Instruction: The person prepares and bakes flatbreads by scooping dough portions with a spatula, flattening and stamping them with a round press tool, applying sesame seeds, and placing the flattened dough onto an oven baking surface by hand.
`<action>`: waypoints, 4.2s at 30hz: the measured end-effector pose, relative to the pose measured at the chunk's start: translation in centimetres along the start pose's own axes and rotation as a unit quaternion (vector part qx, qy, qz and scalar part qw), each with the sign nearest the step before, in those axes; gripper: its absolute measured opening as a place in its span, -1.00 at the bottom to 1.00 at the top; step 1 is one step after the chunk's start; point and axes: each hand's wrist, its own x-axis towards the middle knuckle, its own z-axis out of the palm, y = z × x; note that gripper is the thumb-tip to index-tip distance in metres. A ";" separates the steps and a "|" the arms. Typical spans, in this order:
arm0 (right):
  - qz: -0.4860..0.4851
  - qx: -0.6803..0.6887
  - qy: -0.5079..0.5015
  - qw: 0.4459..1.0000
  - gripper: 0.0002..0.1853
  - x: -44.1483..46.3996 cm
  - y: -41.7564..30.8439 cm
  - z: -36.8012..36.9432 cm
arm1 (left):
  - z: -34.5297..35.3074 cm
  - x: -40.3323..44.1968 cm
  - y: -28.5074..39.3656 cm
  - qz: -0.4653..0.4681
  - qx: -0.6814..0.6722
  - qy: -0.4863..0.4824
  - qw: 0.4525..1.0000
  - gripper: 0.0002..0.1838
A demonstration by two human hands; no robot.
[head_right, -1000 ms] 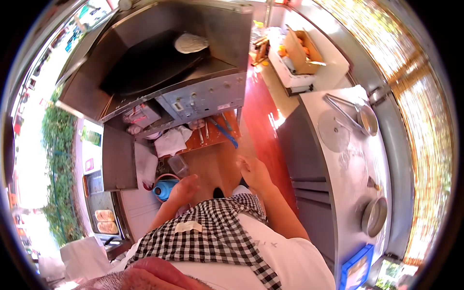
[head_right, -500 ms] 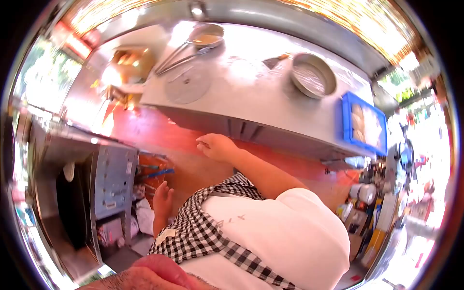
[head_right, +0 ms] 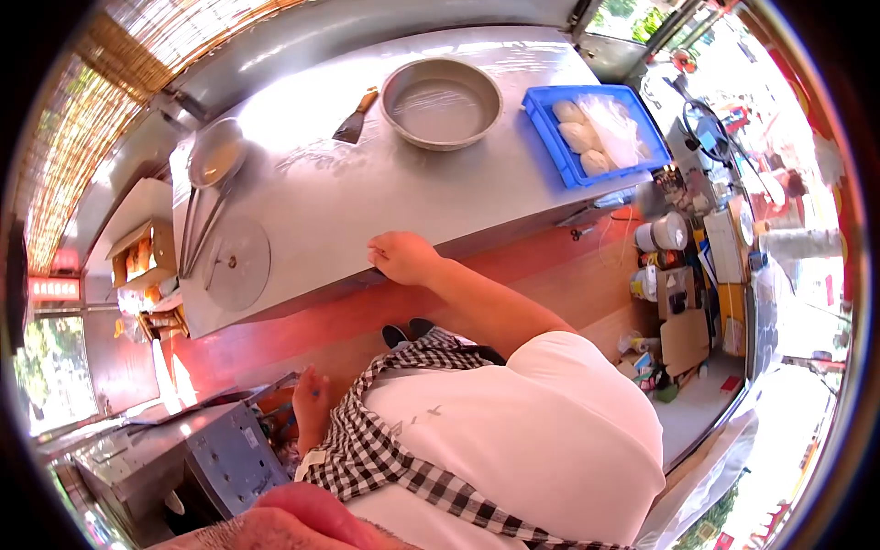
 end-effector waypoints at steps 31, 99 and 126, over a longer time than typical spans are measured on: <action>0.162 0.012 0.216 0.963 -0.58 -4.1 15.8 -24.7 | 12.0 48.6 27.1 0.135 -0.026 0.011 0.990 -0.37; 0.173 0.071 0.060 0.980 -0.46 10.7 18.9 -30.4 | 27.9 44.9 43.4 0.087 0.195 -0.092 0.973 -0.53; 0.151 0.629 0.262 0.717 -0.63 1.3 20.7 -34.9 | 28.0 40.5 52.5 -0.072 -0.438 -0.222 0.868 -0.73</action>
